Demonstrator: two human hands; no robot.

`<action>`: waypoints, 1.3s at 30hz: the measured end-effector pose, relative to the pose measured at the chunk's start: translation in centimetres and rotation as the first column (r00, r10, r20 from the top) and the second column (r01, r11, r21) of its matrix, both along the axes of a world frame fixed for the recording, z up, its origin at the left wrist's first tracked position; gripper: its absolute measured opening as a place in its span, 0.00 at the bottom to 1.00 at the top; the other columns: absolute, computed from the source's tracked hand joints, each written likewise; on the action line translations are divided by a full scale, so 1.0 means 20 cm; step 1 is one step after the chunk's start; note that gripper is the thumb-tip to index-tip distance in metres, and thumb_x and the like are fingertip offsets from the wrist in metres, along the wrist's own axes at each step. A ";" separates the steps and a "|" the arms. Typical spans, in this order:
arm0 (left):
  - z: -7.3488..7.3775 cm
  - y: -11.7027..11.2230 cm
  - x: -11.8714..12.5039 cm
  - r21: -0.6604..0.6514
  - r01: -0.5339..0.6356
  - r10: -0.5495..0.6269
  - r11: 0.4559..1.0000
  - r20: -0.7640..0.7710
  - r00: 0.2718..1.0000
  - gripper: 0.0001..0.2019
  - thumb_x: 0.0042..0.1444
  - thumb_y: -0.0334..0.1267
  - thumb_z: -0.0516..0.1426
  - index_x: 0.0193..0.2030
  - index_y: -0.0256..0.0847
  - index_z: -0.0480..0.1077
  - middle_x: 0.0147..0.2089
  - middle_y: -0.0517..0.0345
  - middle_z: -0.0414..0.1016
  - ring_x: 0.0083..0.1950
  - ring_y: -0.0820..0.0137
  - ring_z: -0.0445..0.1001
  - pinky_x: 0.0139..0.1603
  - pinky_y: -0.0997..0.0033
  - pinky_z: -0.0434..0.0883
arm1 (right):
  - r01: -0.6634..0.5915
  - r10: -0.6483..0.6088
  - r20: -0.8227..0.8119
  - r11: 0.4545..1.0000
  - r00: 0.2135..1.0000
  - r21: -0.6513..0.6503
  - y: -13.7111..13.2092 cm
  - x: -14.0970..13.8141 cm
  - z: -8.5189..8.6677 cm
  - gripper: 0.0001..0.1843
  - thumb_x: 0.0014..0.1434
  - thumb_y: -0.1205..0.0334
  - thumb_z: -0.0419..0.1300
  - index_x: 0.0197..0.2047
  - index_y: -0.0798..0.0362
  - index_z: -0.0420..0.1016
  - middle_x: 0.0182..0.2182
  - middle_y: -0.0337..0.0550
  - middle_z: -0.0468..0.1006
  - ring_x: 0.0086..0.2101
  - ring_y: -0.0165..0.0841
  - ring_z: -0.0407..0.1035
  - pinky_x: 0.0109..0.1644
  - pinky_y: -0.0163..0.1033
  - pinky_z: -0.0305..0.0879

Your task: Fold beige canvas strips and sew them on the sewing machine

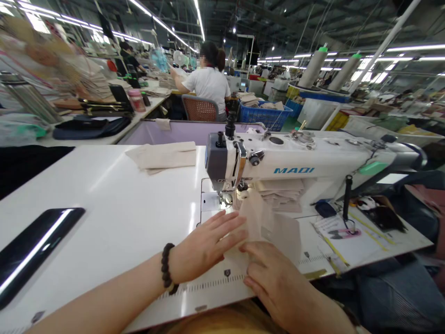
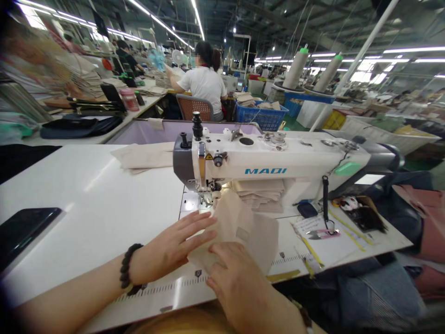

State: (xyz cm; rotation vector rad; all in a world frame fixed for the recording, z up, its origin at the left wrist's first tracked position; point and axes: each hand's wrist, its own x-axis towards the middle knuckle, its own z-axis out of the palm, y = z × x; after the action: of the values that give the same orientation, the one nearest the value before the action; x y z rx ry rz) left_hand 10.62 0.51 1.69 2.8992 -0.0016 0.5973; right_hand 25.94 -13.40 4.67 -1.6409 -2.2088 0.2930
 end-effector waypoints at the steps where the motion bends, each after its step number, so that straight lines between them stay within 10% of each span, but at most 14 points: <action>1: -0.01 0.00 0.01 -0.008 0.077 -0.078 0.997 -0.054 0.996 0.12 0.59 0.29 0.48 0.49 0.36 0.65 0.57 0.45 0.64 0.62 0.61 0.57 0.63 0.53 0.56 | -0.039 0.037 -0.034 0.996 0.999 -0.074 0.00 -0.01 -0.02 0.08 0.58 0.69 0.52 0.35 0.54 0.73 0.45 0.46 0.72 0.47 0.33 0.64 0.53 0.38 0.61; 4: -0.01 -0.01 -0.06 -0.102 0.141 -0.162 0.985 -0.234 0.959 0.10 0.60 0.28 0.47 0.34 0.38 0.69 0.44 0.52 0.73 0.49 0.68 0.69 0.58 0.64 0.62 | -0.155 0.132 -0.114 0.963 0.985 -0.222 -0.01 0.01 -0.05 0.08 0.59 0.61 0.54 0.38 0.53 0.73 0.44 0.42 0.74 0.46 0.29 0.66 0.56 0.36 0.57; 9: 0.01 0.00 -0.36 -0.288 -0.230 0.124 0.930 -0.343 0.931 0.11 0.61 0.31 0.45 0.41 0.40 0.67 0.42 0.55 0.72 0.41 0.71 0.72 0.43 0.73 0.69 | -0.132 0.119 -0.071 0.964 0.990 -0.232 -0.05 0.13 -0.13 0.39 0.44 0.43 0.64 0.55 0.56 0.64 0.53 0.53 0.68 0.54 0.41 0.61 0.62 0.51 0.48; 14: 0.00 -0.02 -0.48 -0.420 -0.511 0.400 0.750 -0.327 0.856 0.12 0.63 0.37 0.42 0.38 0.41 0.66 0.36 0.59 0.72 0.36 0.72 0.72 0.37 0.74 0.67 | 0.033 -0.056 -0.207 0.993 0.977 -0.114 0.04 0.16 -0.24 0.22 0.52 0.69 0.51 0.52 0.54 0.64 0.45 0.48 0.75 0.47 0.37 0.68 0.54 0.48 0.61; 19: -0.04 0.00 -0.47 -0.327 -0.719 0.641 0.613 -0.326 0.695 0.14 0.60 0.39 0.44 0.26 0.40 0.62 0.21 0.63 0.66 0.23 0.72 0.66 0.25 0.74 0.60 | 0.270 -0.308 -0.401 0.951 0.863 -0.151 0.18 0.13 -0.27 0.17 0.58 0.63 0.48 0.51 0.54 0.62 0.33 0.44 0.78 0.33 0.35 0.73 0.35 0.37 0.68; 26: -0.04 0.04 -0.45 -0.458 -0.620 0.583 0.637 -0.240 0.776 0.11 0.57 0.36 0.47 0.27 0.39 0.65 0.32 0.58 0.70 0.33 0.72 0.69 0.35 0.73 0.66 | 0.315 -0.309 -0.426 0.947 0.850 -0.059 0.12 0.12 -0.33 0.32 0.60 0.59 0.50 0.65 0.54 0.42 0.42 0.50 0.76 0.38 0.33 0.73 0.40 0.38 0.69; 33: -0.08 0.03 -0.41 -0.448 -0.695 0.639 0.562 -0.298 0.709 0.05 0.54 0.33 0.49 0.33 0.38 0.66 0.28 0.59 0.68 0.29 0.71 0.67 0.30 0.72 0.66 | 0.250 -0.217 -0.276 0.964 0.936 0.090 0.11 0.13 -0.28 0.14 0.59 0.60 0.52 0.47 0.50 0.73 0.29 0.40 0.74 0.29 0.29 0.71 0.33 0.30 0.68; 39: -0.12 -0.02 -0.45 -0.466 -0.660 0.641 0.590 -0.226 0.733 0.26 0.57 0.31 0.48 0.63 0.42 0.48 0.45 0.55 0.70 0.43 0.69 0.71 0.42 0.71 0.71 | 0.278 -0.262 -0.246 0.960 0.933 0.030 0.13 0.10 -0.29 0.15 0.58 0.58 0.54 0.47 0.52 0.72 0.26 0.39 0.73 0.23 0.28 0.68 0.25 0.29 0.66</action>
State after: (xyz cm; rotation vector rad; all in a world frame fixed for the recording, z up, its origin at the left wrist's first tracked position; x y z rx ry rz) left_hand 1.58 0.12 -0.64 2.2889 1.1073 0.5272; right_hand 28.01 -10.78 -1.17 -1.7478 -1.7734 0.3216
